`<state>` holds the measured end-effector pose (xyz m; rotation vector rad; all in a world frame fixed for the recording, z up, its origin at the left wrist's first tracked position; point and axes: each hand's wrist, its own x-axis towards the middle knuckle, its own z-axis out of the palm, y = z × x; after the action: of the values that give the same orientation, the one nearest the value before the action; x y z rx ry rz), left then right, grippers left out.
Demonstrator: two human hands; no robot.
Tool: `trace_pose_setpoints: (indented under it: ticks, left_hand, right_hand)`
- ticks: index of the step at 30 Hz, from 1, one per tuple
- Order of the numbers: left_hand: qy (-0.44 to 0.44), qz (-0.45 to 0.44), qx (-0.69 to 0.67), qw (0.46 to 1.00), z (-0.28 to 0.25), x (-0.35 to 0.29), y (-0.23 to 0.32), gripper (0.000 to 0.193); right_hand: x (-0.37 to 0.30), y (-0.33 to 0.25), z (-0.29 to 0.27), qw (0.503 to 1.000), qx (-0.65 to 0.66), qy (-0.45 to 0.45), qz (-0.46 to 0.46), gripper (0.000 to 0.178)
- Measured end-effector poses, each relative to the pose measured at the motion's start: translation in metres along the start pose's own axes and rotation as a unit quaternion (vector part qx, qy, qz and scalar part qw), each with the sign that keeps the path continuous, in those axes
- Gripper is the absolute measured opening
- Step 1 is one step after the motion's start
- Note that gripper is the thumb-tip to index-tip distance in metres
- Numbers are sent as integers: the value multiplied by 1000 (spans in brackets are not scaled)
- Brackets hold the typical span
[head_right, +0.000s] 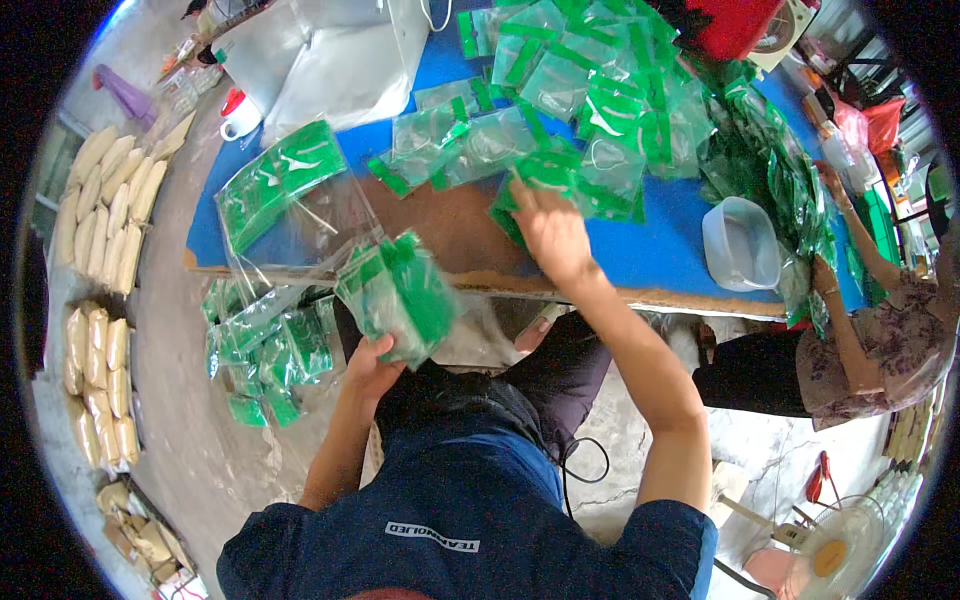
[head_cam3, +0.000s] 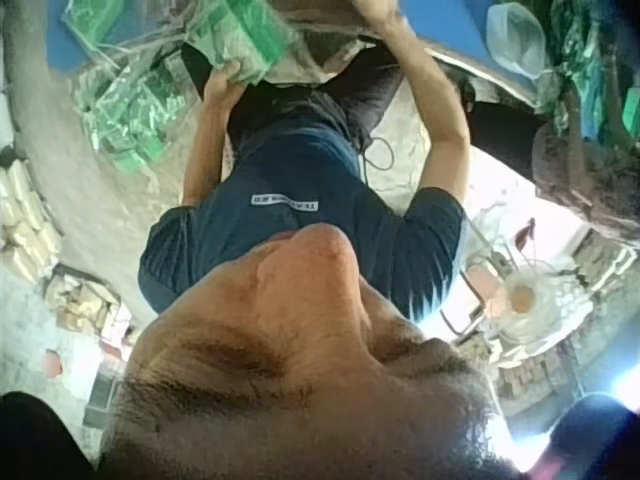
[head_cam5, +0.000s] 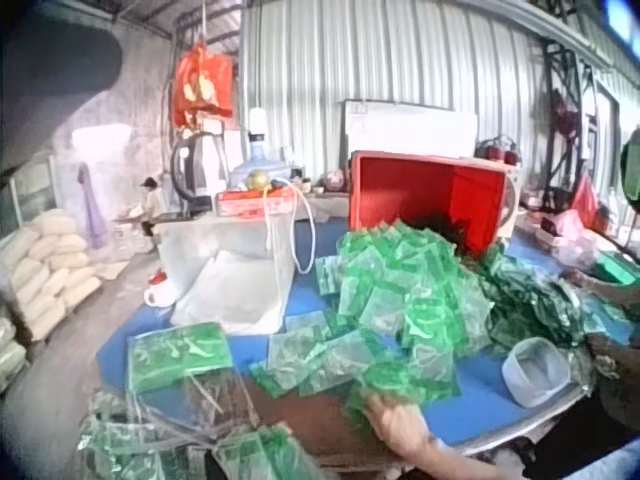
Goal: Counting and packing small green plastic bags into a larger clear plastic bag on a workbench.
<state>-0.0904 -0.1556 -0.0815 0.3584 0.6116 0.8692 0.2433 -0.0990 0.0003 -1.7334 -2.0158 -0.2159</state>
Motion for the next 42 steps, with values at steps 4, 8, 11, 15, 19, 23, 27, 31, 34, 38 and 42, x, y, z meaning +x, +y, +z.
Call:
trace_pose_setpoints:
  ticks: [4,8,11,15,19,23,27,31,34,38,42]
  left_hand:
    - [-117,-20,-73,990,-18,4,-6,66]
    - [-193,-21,-173,965,24,16,-22,57]
    - [-90,-29,-189,977,22,19,-26,55]
    - [-68,19,-35,997,25,8,-13,66]
    - [-83,13,-55,995,25,-15,-11,65]
    - [-55,-43,-138,988,6,-3,-30,58]
    - [15,-30,-126,991,38,7,-24,53]
    - [-34,-39,-184,982,15,9,-26,43]
    - [-34,-8,-132,991,10,-1,-15,54]
    - [-62,20,-88,994,-3,-16,3,64]
    - [-52,17,-36,998,3,-8,15,64]
  right_hand:
    - [-13,-18,-3,979,161,118,27,24]
    - [-53,-98,-16,718,615,101,309,9]
    - [-64,-95,-19,726,592,-140,320,22]
    - [-20,5,-32,993,109,-17,31,57]
    - [-25,-12,-28,995,3,-84,-61,59]
    - [-23,-74,-17,988,109,-84,-75,36]
    - [5,-57,0,949,253,-102,-160,19]
    - [74,-1,36,984,-10,155,-91,32]
    - [65,3,41,994,53,31,-90,38]
    - [19,-32,11,987,119,-66,-85,26]
    - [-10,-51,-4,936,241,-103,-236,31]
